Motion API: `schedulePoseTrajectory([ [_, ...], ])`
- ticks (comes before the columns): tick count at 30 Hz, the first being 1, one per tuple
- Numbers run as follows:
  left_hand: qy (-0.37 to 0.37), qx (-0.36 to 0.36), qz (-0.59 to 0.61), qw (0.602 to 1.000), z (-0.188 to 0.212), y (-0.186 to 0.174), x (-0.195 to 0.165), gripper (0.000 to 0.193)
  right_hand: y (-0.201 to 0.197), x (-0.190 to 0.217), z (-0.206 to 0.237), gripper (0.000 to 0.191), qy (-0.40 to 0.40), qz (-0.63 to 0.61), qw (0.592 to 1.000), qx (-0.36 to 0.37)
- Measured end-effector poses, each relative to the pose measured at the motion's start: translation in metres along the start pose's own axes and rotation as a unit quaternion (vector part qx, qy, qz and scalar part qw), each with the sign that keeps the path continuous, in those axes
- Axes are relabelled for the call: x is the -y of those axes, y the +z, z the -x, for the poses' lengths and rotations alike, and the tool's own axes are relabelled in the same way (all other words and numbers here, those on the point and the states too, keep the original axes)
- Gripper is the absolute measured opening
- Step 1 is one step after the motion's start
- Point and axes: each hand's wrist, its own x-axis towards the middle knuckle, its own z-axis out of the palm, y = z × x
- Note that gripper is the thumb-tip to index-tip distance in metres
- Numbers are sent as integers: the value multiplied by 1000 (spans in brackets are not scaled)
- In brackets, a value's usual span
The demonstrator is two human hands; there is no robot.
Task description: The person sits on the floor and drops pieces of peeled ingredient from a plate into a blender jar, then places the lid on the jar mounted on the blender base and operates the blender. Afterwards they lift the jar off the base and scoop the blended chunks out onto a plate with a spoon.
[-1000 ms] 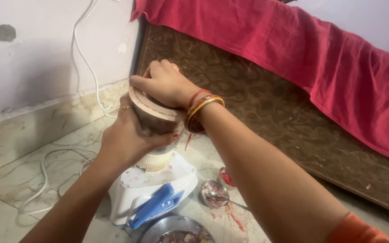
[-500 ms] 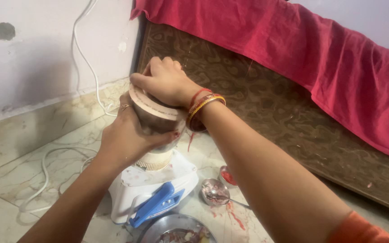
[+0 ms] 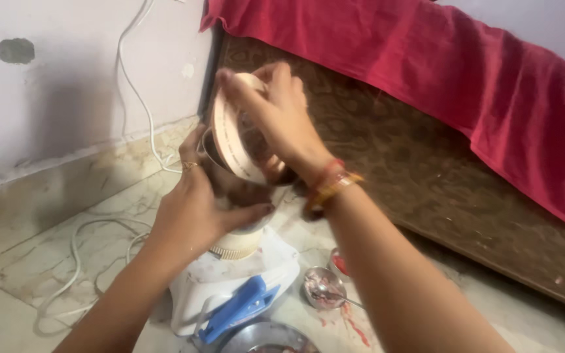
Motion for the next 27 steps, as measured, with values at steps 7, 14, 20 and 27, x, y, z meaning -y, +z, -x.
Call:
schedulePoseTrajectory([
  [7,133,-41,47,989,2,5,5,139,-15,-13,32,105,-51,21,994,99],
  [14,111,-24,30,993,-1,10,3,129,-28,-39,33,95,-44,-110,991,66],
  [20,175,-53,30,983,2,6,14,110,-43,-63,43,61,68,-410,907,-59],
  [27,219,-115,-20,969,2,7,29,114,-31,-72,46,51,52,-635,770,-20],
])
